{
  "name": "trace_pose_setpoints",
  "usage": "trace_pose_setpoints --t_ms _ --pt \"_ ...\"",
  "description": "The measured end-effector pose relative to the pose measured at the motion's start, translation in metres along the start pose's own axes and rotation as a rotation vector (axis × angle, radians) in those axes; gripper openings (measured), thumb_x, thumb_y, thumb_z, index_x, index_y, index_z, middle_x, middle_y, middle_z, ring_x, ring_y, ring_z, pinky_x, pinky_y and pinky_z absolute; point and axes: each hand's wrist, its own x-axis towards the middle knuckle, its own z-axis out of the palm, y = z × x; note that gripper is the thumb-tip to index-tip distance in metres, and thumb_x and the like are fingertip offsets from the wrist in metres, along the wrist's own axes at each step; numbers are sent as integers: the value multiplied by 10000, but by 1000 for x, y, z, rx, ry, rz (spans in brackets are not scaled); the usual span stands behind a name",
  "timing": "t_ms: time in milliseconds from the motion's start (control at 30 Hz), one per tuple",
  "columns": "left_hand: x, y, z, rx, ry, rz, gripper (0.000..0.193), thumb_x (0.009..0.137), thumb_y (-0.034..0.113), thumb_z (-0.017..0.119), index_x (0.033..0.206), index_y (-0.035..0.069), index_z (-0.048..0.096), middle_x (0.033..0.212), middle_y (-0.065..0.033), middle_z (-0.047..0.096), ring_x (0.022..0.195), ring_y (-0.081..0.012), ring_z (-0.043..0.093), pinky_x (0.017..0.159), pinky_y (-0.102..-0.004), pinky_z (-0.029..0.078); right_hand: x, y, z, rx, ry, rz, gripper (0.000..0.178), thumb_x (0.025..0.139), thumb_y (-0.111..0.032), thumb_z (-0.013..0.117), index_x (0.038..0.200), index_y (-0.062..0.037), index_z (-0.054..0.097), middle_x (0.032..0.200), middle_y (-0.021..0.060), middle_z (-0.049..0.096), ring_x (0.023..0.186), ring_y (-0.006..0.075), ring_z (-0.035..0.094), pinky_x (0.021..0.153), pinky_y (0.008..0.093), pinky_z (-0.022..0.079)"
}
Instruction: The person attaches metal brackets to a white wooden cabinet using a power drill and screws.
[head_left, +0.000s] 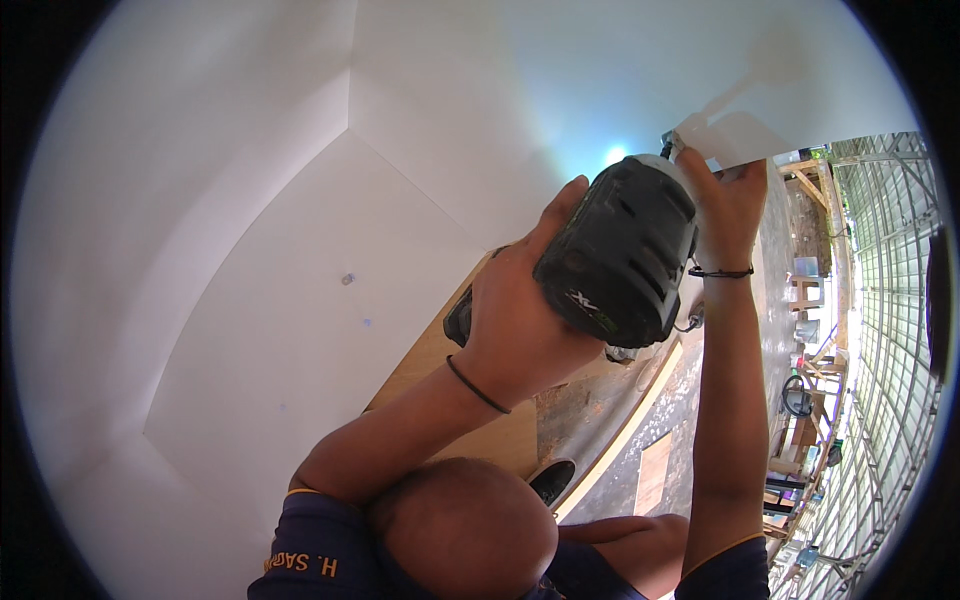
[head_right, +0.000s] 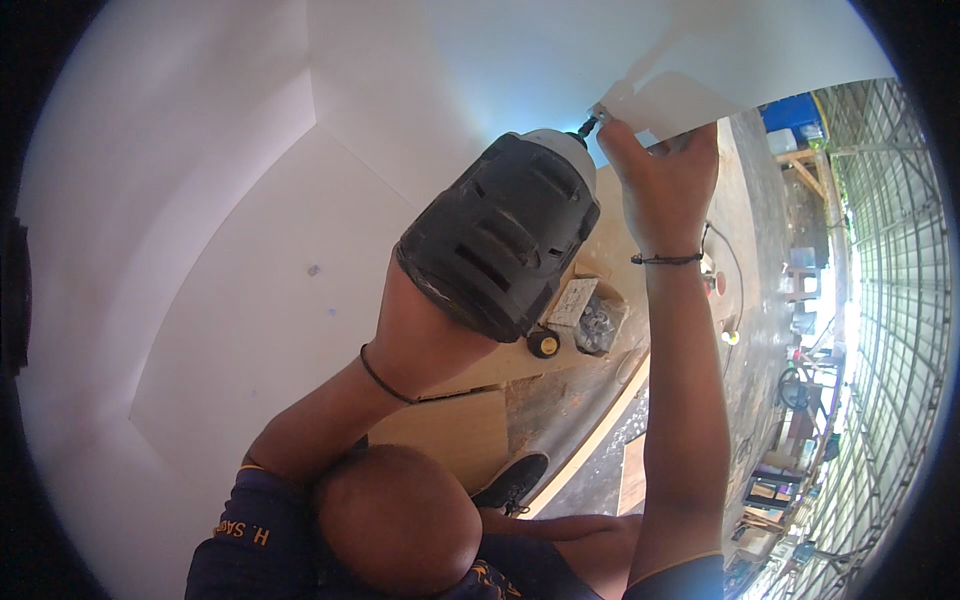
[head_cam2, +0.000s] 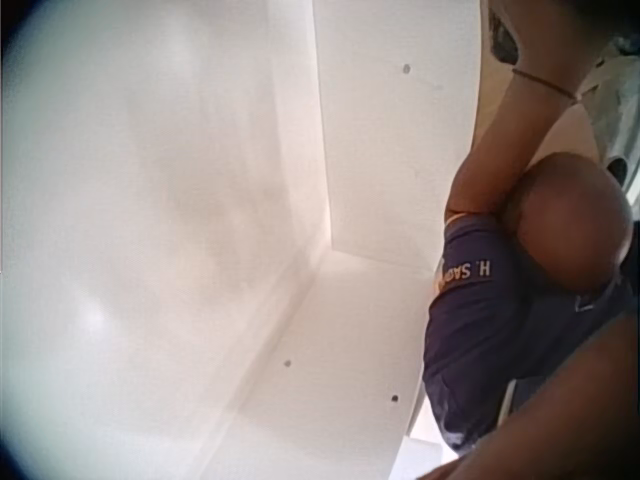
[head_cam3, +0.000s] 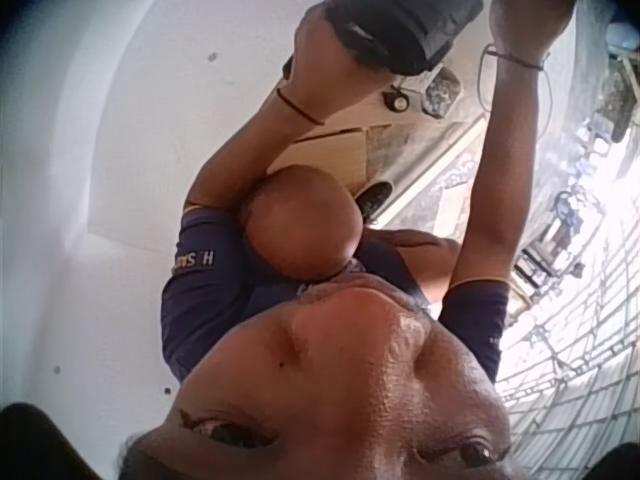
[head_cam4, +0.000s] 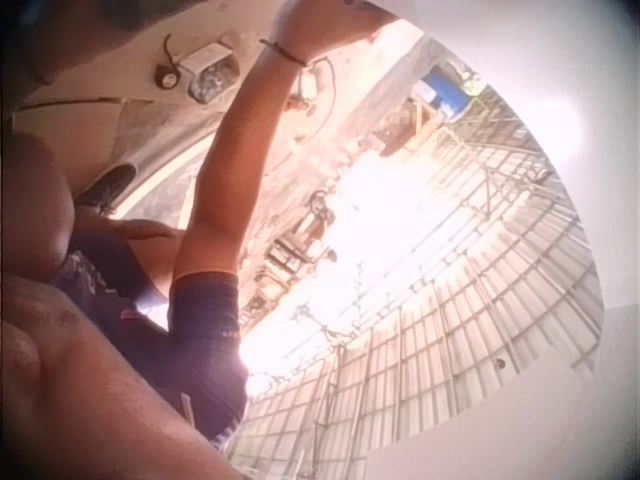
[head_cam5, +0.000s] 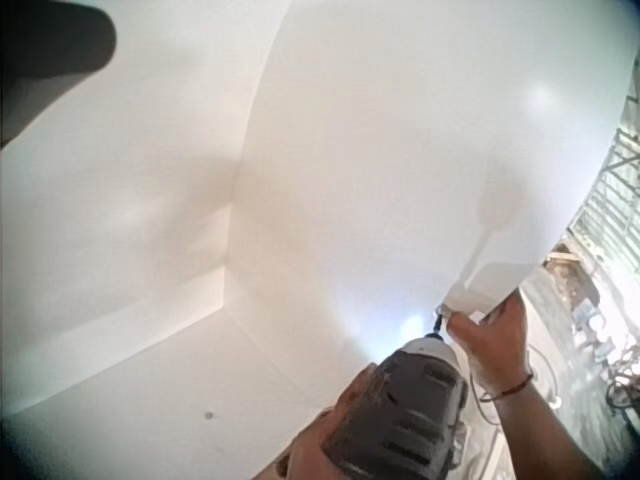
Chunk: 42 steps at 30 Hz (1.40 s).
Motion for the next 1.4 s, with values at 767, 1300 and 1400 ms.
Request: trace_pose_setpoints --t_ms 767,1300,1400 --pt "-2 -5 1 -94 -36 -80 363 648 50 787 973 38 625 897 -50 677 803 -149 652 735 -273 519 -1 -4 1 -74 6 34 484 699 -36 714 1118 29 481 1042 108 611 985 190 606 877 315 482" --pt "2 -8 2 -9 -9 47 367 668 33 764 993 39 594 938 -70 647 827 -185 625 739 -300 498 -1 -4 2 -81 25 10 495 705 -46 721 1129 40 480 1034 122 631 958 191 625 836 297 499" --pt "0 -10 4 -97 -6 11 365 661 24 758 987 37 593 929 -69 647 817 -186 624 731 -299 497 -1 -6 3 -114 30 3 488 706 -44 721 1125 37 485 1032 120 632 951 189 626 839 298 495"
